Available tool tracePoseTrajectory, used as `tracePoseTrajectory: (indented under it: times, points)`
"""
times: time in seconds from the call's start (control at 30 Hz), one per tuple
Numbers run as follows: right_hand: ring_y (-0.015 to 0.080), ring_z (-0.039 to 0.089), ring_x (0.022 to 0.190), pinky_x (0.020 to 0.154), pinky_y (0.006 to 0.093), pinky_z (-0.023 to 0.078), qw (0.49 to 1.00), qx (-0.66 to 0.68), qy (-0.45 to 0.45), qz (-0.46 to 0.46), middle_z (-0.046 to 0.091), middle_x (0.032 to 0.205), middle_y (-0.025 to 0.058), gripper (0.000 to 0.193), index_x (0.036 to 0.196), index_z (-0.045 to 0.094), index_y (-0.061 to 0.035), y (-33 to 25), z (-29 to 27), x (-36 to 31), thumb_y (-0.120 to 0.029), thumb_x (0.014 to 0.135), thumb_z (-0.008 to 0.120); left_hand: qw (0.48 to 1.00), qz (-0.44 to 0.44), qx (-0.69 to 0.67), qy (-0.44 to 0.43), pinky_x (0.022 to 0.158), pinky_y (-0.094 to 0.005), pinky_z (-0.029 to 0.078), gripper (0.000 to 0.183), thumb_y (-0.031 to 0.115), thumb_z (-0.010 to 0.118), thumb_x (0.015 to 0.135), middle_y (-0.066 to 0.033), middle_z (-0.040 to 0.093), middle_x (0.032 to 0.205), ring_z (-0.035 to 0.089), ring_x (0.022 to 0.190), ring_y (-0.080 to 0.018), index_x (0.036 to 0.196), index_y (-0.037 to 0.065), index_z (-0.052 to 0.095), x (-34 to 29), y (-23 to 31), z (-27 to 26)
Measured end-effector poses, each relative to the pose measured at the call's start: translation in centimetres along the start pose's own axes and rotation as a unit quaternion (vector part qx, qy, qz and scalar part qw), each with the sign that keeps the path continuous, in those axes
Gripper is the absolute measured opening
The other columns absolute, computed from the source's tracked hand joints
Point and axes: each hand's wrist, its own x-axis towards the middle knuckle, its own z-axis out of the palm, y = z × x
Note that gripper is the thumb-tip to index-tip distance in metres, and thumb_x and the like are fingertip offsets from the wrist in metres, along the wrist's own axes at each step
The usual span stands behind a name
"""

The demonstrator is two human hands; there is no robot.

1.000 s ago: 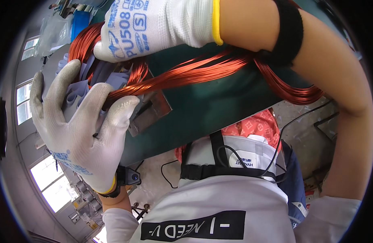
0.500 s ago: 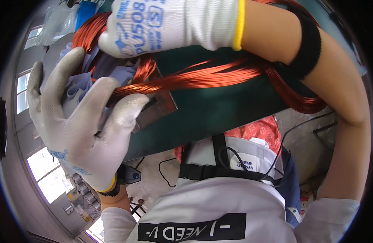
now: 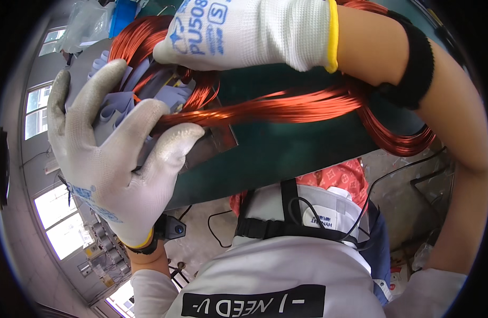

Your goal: The person inserts coils of copper wire into the slots of a motor stator, using a metal tool to guide and push the wires into place before securing them with yellow plastic strips.

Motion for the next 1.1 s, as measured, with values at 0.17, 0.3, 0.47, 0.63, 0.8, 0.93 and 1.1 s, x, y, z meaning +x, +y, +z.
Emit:
tracePoseTrajectory:
  times: [0.17, 0.3, 0.47, 0.63, 0.8, 0.93, 1.1]
  points:
    - [0.028, 0.071, 0.082, 0.067, 0.0388, 0.056, 0.979, 0.117, -0.156, 0.056, 0.068, 0.094, 0.0169, 0.03, 0.132, 0.063, -0.0147, 0.5, -5.6, -0.8, -0.018, 0.105, 0.051, 1.0, 0.008, 0.017, -0.008, 0.112, -0.0586, 0.042, 0.043, 0.054, 0.085, 0.062, -0.0069, 0.068, 0.12, 0.057, 0.119, -0.0381, 0.085, 0.018, 0.077, -0.4, -0.1, 0.0]
    - [0.0305, 0.071, 0.084, 0.071, 0.0399, 0.057, 0.942, 0.1, -0.298, 0.12, 0.068, 0.096, 0.0172, 0.051, 0.154, 0.048, -0.0197, 0.7, -6.7, -0.7, -0.016, 0.103, 0.053, 1.0, 0.009, 0.012, 0.0, 0.11, -0.0599, 0.043, 0.044, 0.059, 0.082, 0.068, -0.0071, 0.067, 0.122, 0.057, 0.119, -0.0405, 0.087, 0.02, 0.076, 0.1, -0.2, 0.2]
    - [0.0297, 0.07, 0.079, 0.068, 0.0395, 0.056, 0.938, 0.196, -0.272, 0.084, 0.067, 0.093, 0.0161, 0.057, 0.158, 0.041, -0.02, 2.0, -4.6, -1.3, -0.015, 0.103, 0.052, 0.98, 0.176, 0.094, 0.01, 0.107, -0.061, 0.046, 0.049, 0.068, 0.075, 0.076, -0.0069, 0.066, 0.123, 0.055, 0.123, -0.0444, 0.088, 0.021, 0.075, 1.5, -2.8, 0.5]
    - [0.0273, 0.071, 0.074, 0.064, 0.0356, 0.056, 0.939, 0.266, -0.14, 0.166, 0.067, 0.081, 0.0122, 0.047, 0.135, 0.061, -0.0144, 0.3, -3.1, -1.5, -0.001, 0.09, 0.058, 0.998, 0.059, 0.019, -0.01, 0.105, -0.062, 0.047, 0.059, 0.077, 0.063, 0.082, -0.0129, 0.066, 0.119, 0.063, 0.112, -0.0384, 0.086, 0.019, 0.073, -0.3, -1.2, 0.1]
    - [0.0278, 0.072, 0.088, 0.076, 0.0381, 0.056, 0.971, 0.143, -0.115, 0.154, 0.07, 0.098, 0.0138, 0.057, 0.143, 0.058, -0.0192, -0.9, -3.3, -0.4, 0.002, 0.091, 0.055, 0.998, 0.042, 0.008, -0.044, 0.109, -0.0622, 0.044, 0.063, 0.077, 0.057, 0.086, -0.0149, 0.067, 0.119, 0.065, 0.11, -0.0377, 0.084, 0.016, 0.072, -0.3, -0.8, -0.7]
    - [0.0279, 0.073, 0.095, 0.083, 0.0402, 0.057, 0.946, 0.182, -0.208, 0.17, 0.072, 0.109, 0.015, 0.058, 0.146, 0.057, -0.0196, 0.4, -4.3, -0.6, -0.001, 0.09, 0.058, 0.998, 0.036, 0.047, -0.037, 0.109, -0.0637, 0.042, 0.062, 0.077, 0.056, 0.088, -0.0119, 0.068, 0.12, 0.058, 0.119, -0.0451, 0.083, 0.017, 0.071, 1.1, -0.4, -0.4]
    - [0.0279, 0.074, 0.091, 0.078, 0.0379, 0.059, 0.951, 0.232, -0.145, 0.145, 0.073, 0.103, 0.0152, 0.055, 0.144, 0.058, -0.017, 0.5, -4.0, -0.3, -0.005, 0.09, 0.06, 0.999, -0.008, 0.029, -0.044, 0.107, -0.0645, 0.043, 0.06, 0.074, 0.057, 0.089, -0.0103, 0.067, 0.123, 0.051, 0.126, -0.0521, 0.085, 0.017, 0.072, 0.4, 0.0, -0.4]
